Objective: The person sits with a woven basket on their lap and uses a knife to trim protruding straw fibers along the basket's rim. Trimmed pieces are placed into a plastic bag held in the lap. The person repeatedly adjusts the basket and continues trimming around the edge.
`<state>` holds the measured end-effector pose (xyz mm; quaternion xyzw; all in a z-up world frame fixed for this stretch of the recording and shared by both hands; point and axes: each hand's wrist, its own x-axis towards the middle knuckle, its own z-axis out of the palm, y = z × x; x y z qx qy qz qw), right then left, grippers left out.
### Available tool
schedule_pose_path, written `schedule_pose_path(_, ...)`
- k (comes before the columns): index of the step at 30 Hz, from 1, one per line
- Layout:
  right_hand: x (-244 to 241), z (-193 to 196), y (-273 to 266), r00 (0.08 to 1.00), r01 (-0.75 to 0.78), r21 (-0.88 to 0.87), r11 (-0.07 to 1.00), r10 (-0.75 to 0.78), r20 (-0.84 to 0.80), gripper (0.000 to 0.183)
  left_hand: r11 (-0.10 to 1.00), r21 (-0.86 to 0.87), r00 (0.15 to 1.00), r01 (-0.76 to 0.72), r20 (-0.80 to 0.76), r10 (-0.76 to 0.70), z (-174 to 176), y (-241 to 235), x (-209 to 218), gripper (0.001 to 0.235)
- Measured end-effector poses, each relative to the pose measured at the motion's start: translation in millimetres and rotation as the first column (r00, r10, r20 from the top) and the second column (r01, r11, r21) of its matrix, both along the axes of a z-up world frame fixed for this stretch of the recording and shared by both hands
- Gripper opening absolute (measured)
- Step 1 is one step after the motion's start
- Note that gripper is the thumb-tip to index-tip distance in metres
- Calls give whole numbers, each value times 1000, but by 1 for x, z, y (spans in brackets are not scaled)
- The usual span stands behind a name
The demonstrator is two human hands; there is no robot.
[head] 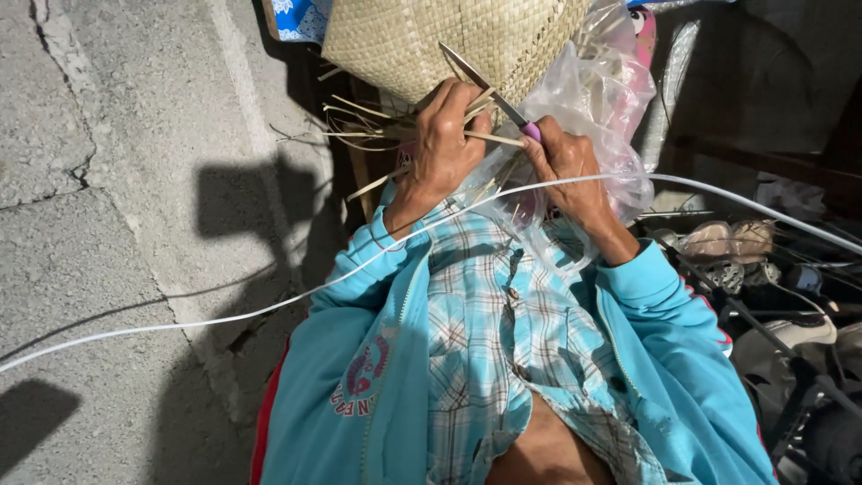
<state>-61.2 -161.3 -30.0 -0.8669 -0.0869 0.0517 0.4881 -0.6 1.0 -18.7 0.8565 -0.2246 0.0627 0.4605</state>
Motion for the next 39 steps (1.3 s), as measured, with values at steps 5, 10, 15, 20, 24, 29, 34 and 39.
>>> schedule_pose_path(5, 0, -13, 0, 998, -34, -44, 998, 36, 45, 29, 1000, -16, 999, -24, 39, 25, -2, -2, -2, 12)
schedule_pose_path(10, 3, -20, -2, 1000, -26, -31, 999, 26, -10, 27, 999, -40, 994, -5, 112, 9, -1, -3, -1, 16)
schedule_pose_path(15, 11, -12, -2, 996, -35, -23, 999, 33, -79, 28, 999, -34, 987, -13, 158, 18, -12, -4, 2, 18)
schedule_pose_path(20, 17, -20, 0, 995, -50, -45, 998, 46, -85, 28, 999, -12, 972, -53, 227, 54, -13, -3, 5, 15)
schedule_pose_path(24, 22, -23, 3, 997, -71, -103, 992, 67, -38, 27, 1000, -8, 959, -30, 283, 31, -14, -3, 8, 8)
schedule_pose_path(29, 27, -25, 5, 995, -81, -176, 981, 91, 45, 28, 998, -19, 943, -60, 326, 63, -8, -3, 10, 8)
schedule_pose_path(34, 30, -41, 10, 992, -100, -206, 974, 112, 51, 37, 1000, 21, 928, 3, 373, -11, -24, -7, 6, 15)
schedule_pose_path(39, 27, -13, 5, 999, -28, -116, 993, 25, -32, 30, 996, -38, 953, -84, 288, 91, -19, -6, 9, 7)
